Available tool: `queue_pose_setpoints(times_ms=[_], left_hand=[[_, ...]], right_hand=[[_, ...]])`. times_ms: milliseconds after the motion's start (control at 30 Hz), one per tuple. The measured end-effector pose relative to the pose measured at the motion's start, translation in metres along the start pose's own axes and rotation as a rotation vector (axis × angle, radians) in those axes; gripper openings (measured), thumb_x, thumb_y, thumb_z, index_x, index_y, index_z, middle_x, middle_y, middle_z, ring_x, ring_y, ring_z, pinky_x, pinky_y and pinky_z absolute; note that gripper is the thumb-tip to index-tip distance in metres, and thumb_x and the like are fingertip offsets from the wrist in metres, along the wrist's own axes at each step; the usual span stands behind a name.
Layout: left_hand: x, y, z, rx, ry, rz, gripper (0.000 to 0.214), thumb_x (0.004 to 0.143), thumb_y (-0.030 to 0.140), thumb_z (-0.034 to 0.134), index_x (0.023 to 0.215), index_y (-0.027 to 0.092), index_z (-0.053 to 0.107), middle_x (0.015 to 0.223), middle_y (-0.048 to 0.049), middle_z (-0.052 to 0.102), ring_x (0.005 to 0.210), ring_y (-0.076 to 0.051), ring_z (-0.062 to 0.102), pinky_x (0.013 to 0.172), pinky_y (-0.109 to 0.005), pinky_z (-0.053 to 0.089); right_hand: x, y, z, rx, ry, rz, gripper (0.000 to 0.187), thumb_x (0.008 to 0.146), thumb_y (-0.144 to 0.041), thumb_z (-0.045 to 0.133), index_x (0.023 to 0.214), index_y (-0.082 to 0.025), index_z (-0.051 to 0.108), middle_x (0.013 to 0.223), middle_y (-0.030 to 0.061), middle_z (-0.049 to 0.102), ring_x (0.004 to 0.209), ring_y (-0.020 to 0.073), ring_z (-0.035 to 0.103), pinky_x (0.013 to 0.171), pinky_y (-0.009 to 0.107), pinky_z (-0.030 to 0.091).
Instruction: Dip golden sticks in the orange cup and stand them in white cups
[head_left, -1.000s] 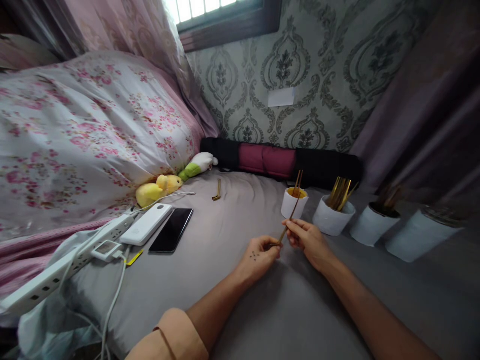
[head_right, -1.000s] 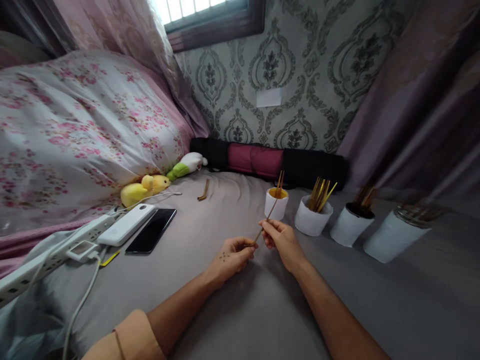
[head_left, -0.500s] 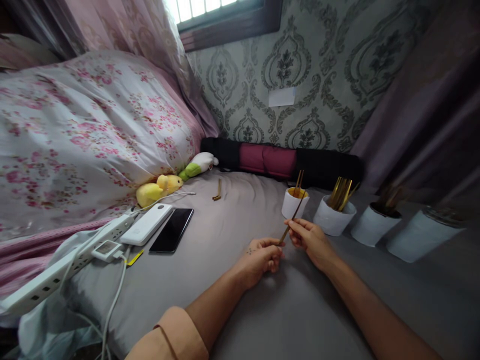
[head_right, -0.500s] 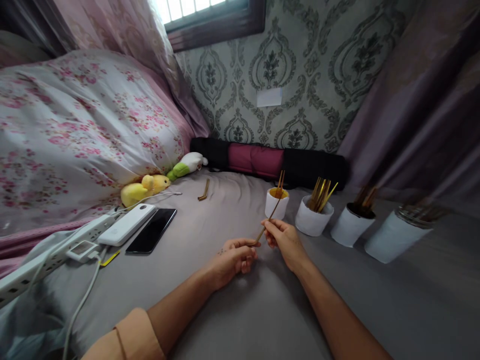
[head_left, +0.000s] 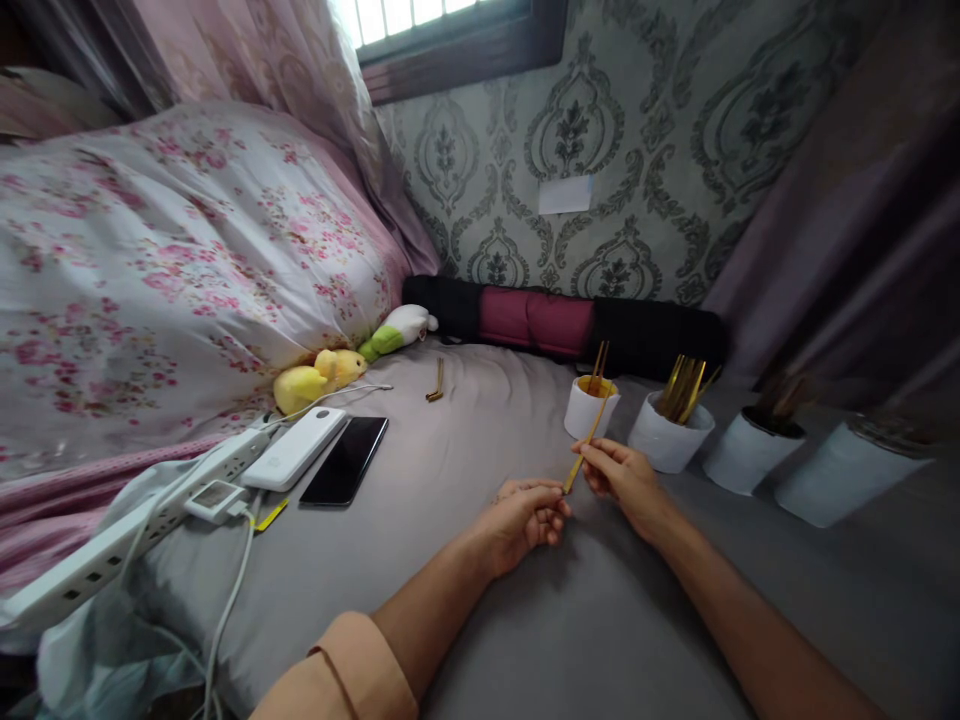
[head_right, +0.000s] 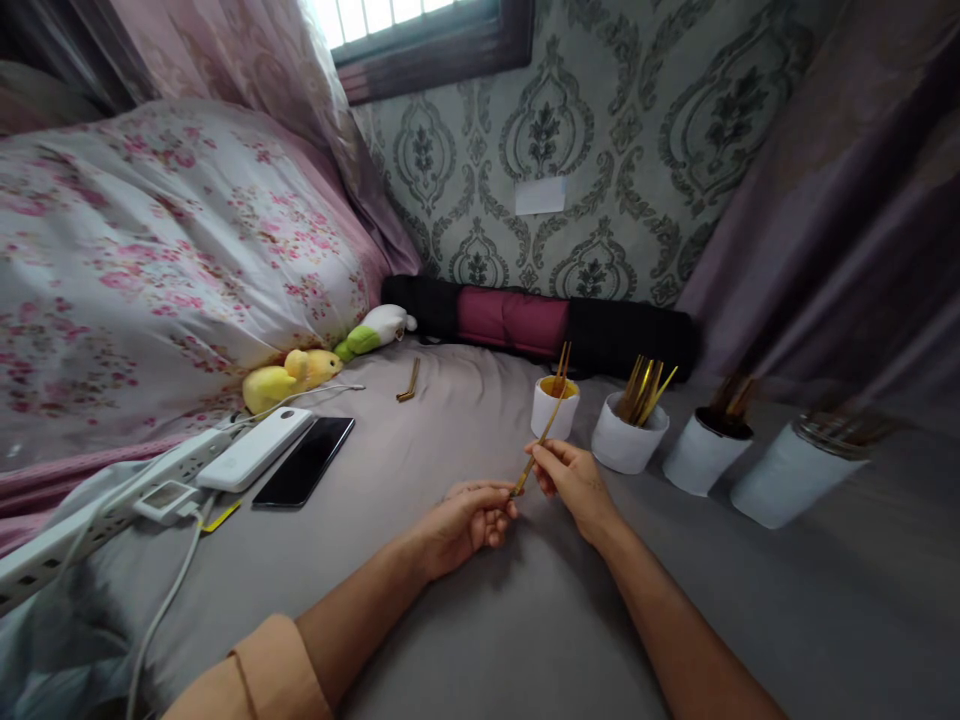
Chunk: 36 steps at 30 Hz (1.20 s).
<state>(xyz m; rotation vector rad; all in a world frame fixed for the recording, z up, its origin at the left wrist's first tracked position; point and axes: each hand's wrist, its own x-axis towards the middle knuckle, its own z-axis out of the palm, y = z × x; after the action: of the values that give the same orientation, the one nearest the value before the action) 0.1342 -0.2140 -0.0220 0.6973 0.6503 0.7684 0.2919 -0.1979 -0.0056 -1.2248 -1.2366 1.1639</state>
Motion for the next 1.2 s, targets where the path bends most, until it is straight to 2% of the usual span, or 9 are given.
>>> queue_pose_setpoints(times_ms=[433, 867, 1200], left_hand=[[-0.001, 0.001, -0.001, -0.052, -0.069, -0.057, 0.024, 0.066, 0.012, 0.056, 0.09, 0.01, 0.054, 0.069, -0.0037, 0.057, 0.052, -0.006, 0.048, 0.048, -0.019, 0.034], [0.001, -0.001, -0.003, -0.078, -0.085, -0.076, 0.024, 0.066, 0.007, 0.056, 0.09, 0.008, 0.054, 0.071, -0.0057, 0.058, 0.053, -0.006, 0.049, 0.05, -0.019, 0.035], [0.001, 0.0, -0.002, -0.067, -0.056, -0.079, 0.021, 0.066, 0.007, 0.057, 0.087, 0.008, 0.054, 0.07, -0.0056, 0.058, 0.053, -0.006, 0.049, 0.051, -0.019, 0.036]], right_hand=[[0.001, 0.002, -0.005, -0.036, 0.006, 0.007, 0.029, 0.07, -0.039, 0.055, 0.084, -0.014, 0.061, 0.054, -0.0024, 0.046, 0.042, 0.0069, 0.038, 0.039, 0.021, 0.026], [-0.001, -0.002, -0.004, -0.074, 0.029, 0.003, 0.024, 0.07, -0.035, 0.053, 0.08, -0.015, 0.06, 0.05, -0.004, 0.047, 0.039, 0.0062, 0.036, 0.038, 0.02, 0.025], [-0.001, -0.01, -0.004, -0.091, 0.055, -0.014, 0.026, 0.069, -0.035, 0.055, 0.085, -0.015, 0.06, 0.051, -0.0049, 0.045, 0.039, 0.0058, 0.036, 0.037, 0.019, 0.025]])
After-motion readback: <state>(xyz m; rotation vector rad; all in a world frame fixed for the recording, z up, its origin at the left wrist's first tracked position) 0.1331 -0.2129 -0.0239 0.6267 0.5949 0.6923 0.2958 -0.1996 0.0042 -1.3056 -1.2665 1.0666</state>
